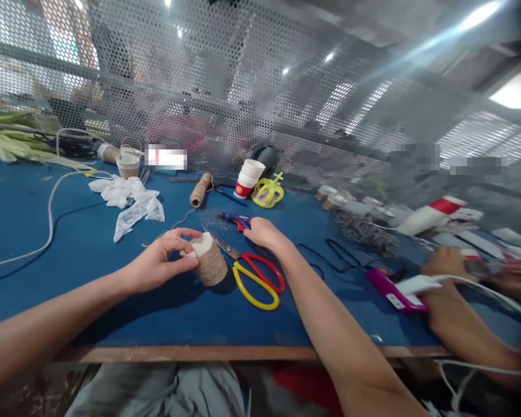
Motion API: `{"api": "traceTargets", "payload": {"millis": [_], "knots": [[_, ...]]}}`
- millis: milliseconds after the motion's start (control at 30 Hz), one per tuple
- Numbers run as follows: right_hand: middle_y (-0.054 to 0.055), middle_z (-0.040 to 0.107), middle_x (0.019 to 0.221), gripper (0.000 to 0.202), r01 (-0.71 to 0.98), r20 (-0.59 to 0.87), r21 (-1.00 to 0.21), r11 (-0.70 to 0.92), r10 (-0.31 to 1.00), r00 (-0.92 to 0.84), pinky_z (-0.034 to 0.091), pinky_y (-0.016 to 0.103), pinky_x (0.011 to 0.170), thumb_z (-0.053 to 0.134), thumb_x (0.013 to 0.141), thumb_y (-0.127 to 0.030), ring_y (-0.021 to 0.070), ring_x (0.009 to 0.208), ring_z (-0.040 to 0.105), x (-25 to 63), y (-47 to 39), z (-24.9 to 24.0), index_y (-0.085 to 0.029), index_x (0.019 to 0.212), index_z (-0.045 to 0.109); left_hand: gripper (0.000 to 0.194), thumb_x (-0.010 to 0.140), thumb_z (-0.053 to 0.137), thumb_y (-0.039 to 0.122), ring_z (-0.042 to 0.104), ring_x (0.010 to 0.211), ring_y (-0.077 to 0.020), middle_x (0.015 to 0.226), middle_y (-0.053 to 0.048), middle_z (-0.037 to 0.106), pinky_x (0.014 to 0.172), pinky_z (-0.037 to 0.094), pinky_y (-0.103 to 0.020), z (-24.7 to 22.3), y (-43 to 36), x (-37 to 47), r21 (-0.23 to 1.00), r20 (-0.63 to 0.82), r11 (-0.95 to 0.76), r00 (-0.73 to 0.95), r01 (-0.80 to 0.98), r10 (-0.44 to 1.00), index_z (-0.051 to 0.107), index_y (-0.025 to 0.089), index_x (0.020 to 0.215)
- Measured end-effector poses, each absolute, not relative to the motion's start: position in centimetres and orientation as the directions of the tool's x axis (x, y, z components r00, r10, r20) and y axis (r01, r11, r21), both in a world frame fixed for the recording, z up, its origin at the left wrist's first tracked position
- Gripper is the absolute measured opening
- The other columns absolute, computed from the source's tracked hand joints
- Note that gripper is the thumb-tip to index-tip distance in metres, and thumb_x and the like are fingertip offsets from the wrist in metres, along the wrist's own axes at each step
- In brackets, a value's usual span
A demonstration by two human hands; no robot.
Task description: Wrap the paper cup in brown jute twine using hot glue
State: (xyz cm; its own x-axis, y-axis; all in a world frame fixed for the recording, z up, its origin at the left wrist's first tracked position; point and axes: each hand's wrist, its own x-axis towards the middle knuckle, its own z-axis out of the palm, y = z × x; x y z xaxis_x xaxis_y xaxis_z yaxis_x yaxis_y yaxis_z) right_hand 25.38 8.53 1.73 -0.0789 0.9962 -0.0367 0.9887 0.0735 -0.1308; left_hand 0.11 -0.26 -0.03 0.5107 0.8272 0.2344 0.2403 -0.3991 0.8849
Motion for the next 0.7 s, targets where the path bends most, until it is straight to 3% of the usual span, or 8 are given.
{"api": "traceTargets", "payload": {"millis": [133,300,433,533,600,700], "knots": [[0.008,0.055,0.114,0.028,0.975,-0.121,-0.196,-0.107,0.989,0.084,0.049,0.039,0.079,0.050,0.087,-0.030,0.0184,0.095,0.057,25.5,8.6,0.9,-0.017,0.112,0.053,0.022,0.076,0.053,0.034,0.050,0.113,-0.0267,0.120,-0.014,0.053,0.099,0.032,-0.043,-0.3,0.0,0.1,0.877,0.213,-0.391,0.503,0.279,0.837,0.059,0.015,0.066],[0.009,0.065,0.085,0.023,0.893,-0.052,-0.430,-0.130,0.991,0.120,0.051,0.035,0.069,0.057,0.079,-0.014,0.0184,0.074,0.063,25.1,7.8,2.1,-0.010,0.101,0.055,0.022,0.075,0.055,0.035,0.052,0.111,-0.0267,0.116,-0.015,0.057,0.097,0.035,-0.042,-0.5,0.3,0.0,0.879,0.201,-0.377,0.490,0.293,0.848,0.060,0.015,0.067],[0.005,0.066,0.083,0.026,0.763,0.026,-0.646,-0.005,0.999,0.029,0.052,0.024,0.062,0.054,0.079,-0.015,0.0112,0.065,0.063,24.5,5.1,4.0,-0.014,0.104,0.050,0.023,0.074,0.056,0.036,0.053,0.110,-0.0256,0.115,-0.014,0.057,0.096,0.037,-0.041,-0.6,0.5,0.0,0.884,0.210,-0.365,0.449,0.292,0.868,0.061,0.015,0.066],[0.002,0.062,0.062,0.012,0.529,0.009,-0.846,0.061,0.995,-0.101,0.049,0.022,0.050,0.058,0.076,-0.025,0.0097,0.050,0.058,23.7,2.5,5.3,-0.013,0.078,0.056,0.024,0.073,0.058,0.036,0.054,0.107,-0.0258,0.115,-0.015,0.058,0.094,0.039,-0.040,-0.7,0.6,0.0,0.900,0.209,-0.337,0.405,0.276,0.890,0.062,0.015,0.065],[0.002,0.061,0.058,0.017,0.429,0.040,-0.897,0.107,0.986,-0.163,0.046,0.021,0.045,0.061,0.072,-0.029,0.0090,0.045,0.055,23.1,0.9,5.5,-0.013,0.073,0.057,0.023,0.072,0.059,0.036,0.054,0.107,-0.0265,0.114,-0.016,0.058,0.092,0.040,-0.040,-0.9,0.7,0.0,0.916,0.215,-0.317,0.366,0.246,0.905,0.063,0.014,0.066],[0.000,0.060,0.056,0.021,0.399,0.048,-0.905,0.146,0.968,-0.246,0.044,0.020,0.043,0.060,0.073,-0.032,0.0086,0.044,0.053,22.0,-0.8,5.0,-0.013,0.082,0.060,0.021,0.070,0.061,0.035,0.054,0.108,-0.0264,0.111,-0.016,0.060,0.092,0.040,-0.040,-1.2,0.9,0.1,0.935,0.223,-0.291,0.303,0.201,0.927,0.063,0.014,0.066]]}}
